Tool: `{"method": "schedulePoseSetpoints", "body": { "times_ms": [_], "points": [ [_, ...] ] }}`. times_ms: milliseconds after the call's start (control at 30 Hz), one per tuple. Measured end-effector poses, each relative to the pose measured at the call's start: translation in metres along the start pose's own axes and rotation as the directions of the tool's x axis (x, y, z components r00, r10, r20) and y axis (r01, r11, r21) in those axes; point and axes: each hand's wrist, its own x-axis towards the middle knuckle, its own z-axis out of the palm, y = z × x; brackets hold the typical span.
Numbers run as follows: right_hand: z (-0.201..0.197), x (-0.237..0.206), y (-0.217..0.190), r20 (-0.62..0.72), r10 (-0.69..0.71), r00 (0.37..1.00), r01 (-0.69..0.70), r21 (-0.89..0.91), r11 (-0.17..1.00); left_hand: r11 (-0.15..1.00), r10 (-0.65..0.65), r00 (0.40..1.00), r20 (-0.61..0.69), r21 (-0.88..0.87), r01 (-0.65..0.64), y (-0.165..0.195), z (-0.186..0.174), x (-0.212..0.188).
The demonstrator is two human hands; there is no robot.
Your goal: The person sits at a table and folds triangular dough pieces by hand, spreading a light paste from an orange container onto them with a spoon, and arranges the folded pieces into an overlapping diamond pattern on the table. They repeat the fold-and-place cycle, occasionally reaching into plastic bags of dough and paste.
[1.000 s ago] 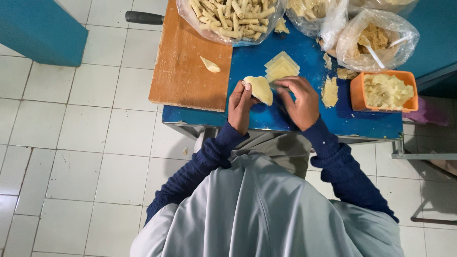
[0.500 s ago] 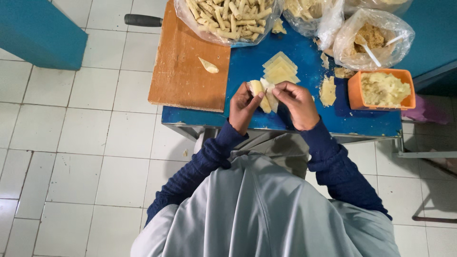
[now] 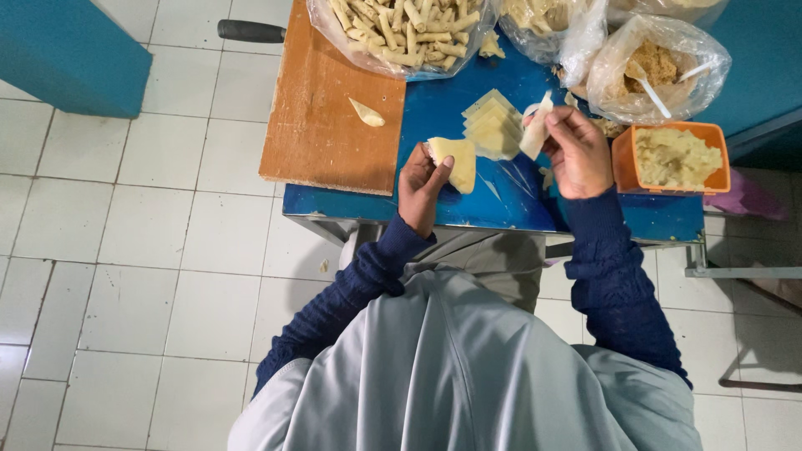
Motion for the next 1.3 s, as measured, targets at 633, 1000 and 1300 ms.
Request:
{"method": "schedulePoseSetpoints", "body": {
  "times_ms": [633, 1000, 1300],
  "points": [
    [0.112, -0.057, -0.012, 0.227, -0.384, 0.895, 0.377, -0.844, 0.380, 0.989, -0.061, 0.996, 0.064, 0.141, 0.051, -0.011, 0.005, 0.000],
    [0.073, -0.037, 0.017, 0.076, 0.032, 0.997, 0.000, -0.392, 0.920, 0.979, -0.007, 0.996, 0.085, 0.203, -0.010, -0.013, 0.003, 0.000],
    [0.047, -0.030, 0.038, 0.037, 0.077, 0.996, -0.067, -0.232, 0.970, 0.995, -0.004, 0.996, 0.088, 0.101, -0.005, -0.021, -0.006, 0.002]
  ]
}}
